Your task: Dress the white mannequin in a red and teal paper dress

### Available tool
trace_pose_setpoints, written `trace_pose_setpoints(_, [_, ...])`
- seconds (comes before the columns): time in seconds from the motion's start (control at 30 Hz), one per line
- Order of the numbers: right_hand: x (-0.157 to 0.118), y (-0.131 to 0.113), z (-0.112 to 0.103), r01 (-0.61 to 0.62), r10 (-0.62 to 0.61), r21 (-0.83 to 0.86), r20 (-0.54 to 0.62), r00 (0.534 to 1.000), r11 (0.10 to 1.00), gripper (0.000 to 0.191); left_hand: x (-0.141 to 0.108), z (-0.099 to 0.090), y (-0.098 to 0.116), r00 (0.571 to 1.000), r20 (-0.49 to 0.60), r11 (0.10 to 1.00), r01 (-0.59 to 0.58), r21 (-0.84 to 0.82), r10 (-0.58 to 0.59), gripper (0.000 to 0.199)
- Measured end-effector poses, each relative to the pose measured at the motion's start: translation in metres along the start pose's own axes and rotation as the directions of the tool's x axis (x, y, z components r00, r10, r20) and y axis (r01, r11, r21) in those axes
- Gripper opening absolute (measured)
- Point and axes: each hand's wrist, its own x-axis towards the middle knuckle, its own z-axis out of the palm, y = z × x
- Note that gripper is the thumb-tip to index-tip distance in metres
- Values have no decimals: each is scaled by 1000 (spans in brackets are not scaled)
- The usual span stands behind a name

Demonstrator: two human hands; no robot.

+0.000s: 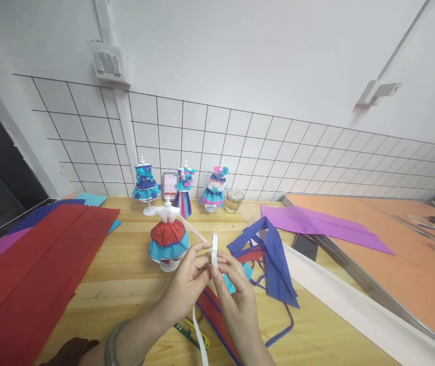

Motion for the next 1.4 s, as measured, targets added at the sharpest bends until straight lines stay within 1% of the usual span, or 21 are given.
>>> trace_pose_setpoints(0.07, [0, -3, -1, 25, -25, -18, 4, 1000, 1000, 14, -1, 1, 2, 1000, 12, 1000, 4, 1, -4, 35])
trace_pose_setpoints(0.2, [0, -13, -4, 32, -28, -40, 98, 995, 999, 15, -3, 3, 8, 1000, 16, 1000, 21, 22, -21, 48])
trace_pose_setpoints(0.3, [1, -18, -9, 125, -114, -89, 120, 986, 988, 15, -6, 1, 14, 998, 48, 998, 42, 38, -44, 59])
trace_pose_setpoints(0.33, [1, -19, -11, 159, -145, -113, 120, 982, 981, 15, -6, 0, 16, 997, 57, 997, 38, 70, -43, 57])
trace_pose_setpoints(0.4, [2, -20, -16, 214, -192, -164, 138, 972, 963, 17, -5, -3, 20, 999, 46, 975, 5, 221, -15, 45])
trace_pose_setpoints(0.47, [3, -20, -20, 263, -229, -206, 174, 958, 943, 18, -4, -7, 23, 997, -5, 890, -63, 452, 74, 32])
trace_pose_setpoints(0.5, [3, -21, -22, 293, -253, -220, 192, 948, 930, 17, -3, -9, 24, 989, -23, 822, -108, 560, 146, 27])
trace_pose_setpoints(0.53, [4, -21, -22, 329, -284, -231, 207, 936, 916, 16, -2, -11, 25, 974, -16, 745, -163, 647, 228, 23])
trace_pose_setpoints(0.6, [3, -20, -22, 401, -348, -254, 227, 909, 880, 12, 0, -14, 26, 924, 58, 588, -289, 756, 379, 16])
trace_pose_setpoints(0.63, [3, -20, -21, 429, -372, -267, 239, 897, 863, 12, 1, -15, 26, 897, 112, 516, -344, 785, 428, 13])
trace_pose_setpoints(0.7, [2, -20, -19, 461, -392, -294, 266, 881, 837, 15, 2, -17, 27, 855, 206, 396, -418, 818, 476, 10])
trace_pose_setpoints(0.73, [1, -20, -18, 468, -393, -305, 276, 877, 830, 15, 2, -17, 28, 843, 239, 351, -436, 829, 482, 12])
trace_pose_setpoints(0.77, [1, -20, -17, 471, -392, -313, 284, 875, 824, 16, 2, -18, 28, 836, 263, 316, -445, 838, 481, 14])
trace_pose_setpoints(0.83, [0, -20, -16, 473, -387, -325, 295, 874, 819, 16, 3, -18, 28, 830, 285, 280, -452, 847, 479, 17])
trace_pose_setpoints(0.87, [0, -20, -16, 469, -382, -330, 298, 875, 819, 16, 3, -19, 28, 828, 284, 279, -454, 846, 485, 17])
trace_pose_setpoints(0.93, [0, -20, -17, 460, -368, -342, 302, 880, 819, 16, 4, -19, 29, 828, 258, 312, -448, 838, 497, 15])
trace_pose_setpoints(1.03, [2, -22, -18, 449, -358, -372, 290, 888, 812, 15, 3, -19, 32, 843, 185, 413, -425, 805, 506, 13])
trace_pose_setpoints(1.1, [4, -24, -19, 446, -356, -390, 282, 891, 806, 15, 3, -18, 36, 862, 127, 479, -389, 787, 491, 12])
trace_pose_setpoints(1.23, [10, -34, -18, 434, -354, -393, 261, 898, 811, 16, 1, -15, 47, 903, -4, 587, -275, 762, 429, 14])
trace_pose_setpoints(1.3, [14, -39, -15, 418, -348, -379, 243, 906, 825, 16, 0, -14, 50, 911, -83, 652, -222, 725, 403, 14])
trace_pose_setpoints(1.4, [19, -44, -8, 405, -353, -369, 203, 913, 836, 21, 0, -12, 51, 914, -198, 770, -164, 617, 354, 12])
